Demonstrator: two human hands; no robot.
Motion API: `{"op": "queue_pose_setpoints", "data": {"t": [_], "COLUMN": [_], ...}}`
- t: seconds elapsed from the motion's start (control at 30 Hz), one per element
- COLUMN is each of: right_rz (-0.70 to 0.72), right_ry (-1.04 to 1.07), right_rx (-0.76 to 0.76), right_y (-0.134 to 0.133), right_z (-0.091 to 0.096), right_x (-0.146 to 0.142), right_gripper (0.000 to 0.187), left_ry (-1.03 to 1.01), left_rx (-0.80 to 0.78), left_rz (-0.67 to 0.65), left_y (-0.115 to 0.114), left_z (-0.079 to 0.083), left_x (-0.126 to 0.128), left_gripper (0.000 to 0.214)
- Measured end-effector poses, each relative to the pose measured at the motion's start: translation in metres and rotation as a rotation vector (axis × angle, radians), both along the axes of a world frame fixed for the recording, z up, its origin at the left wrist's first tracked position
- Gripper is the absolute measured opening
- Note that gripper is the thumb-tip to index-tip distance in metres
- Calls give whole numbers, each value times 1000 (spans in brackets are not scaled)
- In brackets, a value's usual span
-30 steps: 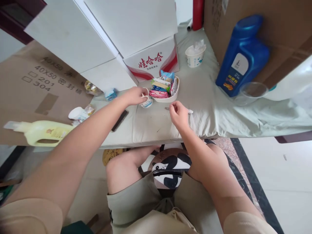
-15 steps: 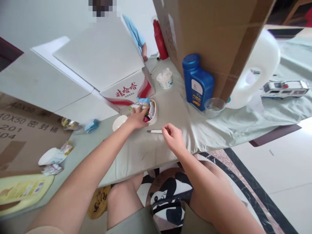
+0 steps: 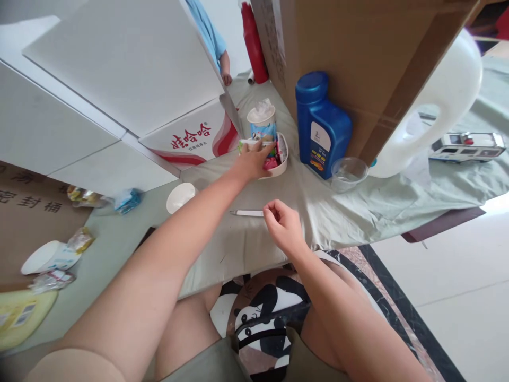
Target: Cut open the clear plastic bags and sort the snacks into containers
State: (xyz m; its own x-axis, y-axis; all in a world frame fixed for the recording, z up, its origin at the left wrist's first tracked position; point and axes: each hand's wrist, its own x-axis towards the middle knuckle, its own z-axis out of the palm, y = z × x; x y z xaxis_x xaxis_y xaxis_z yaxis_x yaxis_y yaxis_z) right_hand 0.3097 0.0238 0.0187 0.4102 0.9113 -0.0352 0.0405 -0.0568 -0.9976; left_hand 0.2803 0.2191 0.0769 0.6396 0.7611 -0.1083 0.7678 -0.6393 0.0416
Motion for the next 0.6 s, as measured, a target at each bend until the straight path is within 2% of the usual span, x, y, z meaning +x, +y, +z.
{"op": "queue_pose_setpoints", "data": {"t": [0.07,0.13,0.23,0.33,0.4,0.47,0.53,0.6], "right_rz": [-26,-32,9,91,160,208,220,268], "right_ry": [-15,-46,-144,-345,-557,-793,-979,-1076], "right_rx": [0,2,-14,-106,-209,-307,-395,-451], "right_y": [1,0,-3,4,20,45,74,102], "right_z": [-2,-4,-6,-1,8,18,24,24], "right_x": [3,4,3,0,-2,-1,3,11], "right_gripper": [21,22,20,23,34,44,49,53], "left_ry": [-125,-243,-372,-516,-654,-803,-927,-1002], "left_rx": [52,120,162,193,214,231,252,274], "left_rz": [17,-7,-77,-46,19,65,105,146], "left_y": [-9,-31,-75,-106,-115,-117,-116,-114], "left_z": [-4,-4,-6,-16,-25,-34,-42,-49], "left_x": [-1,-21,-81,-150,-186,-210,-224,-234], "left_gripper": [95,86,67,53,42,31,24,21]}}
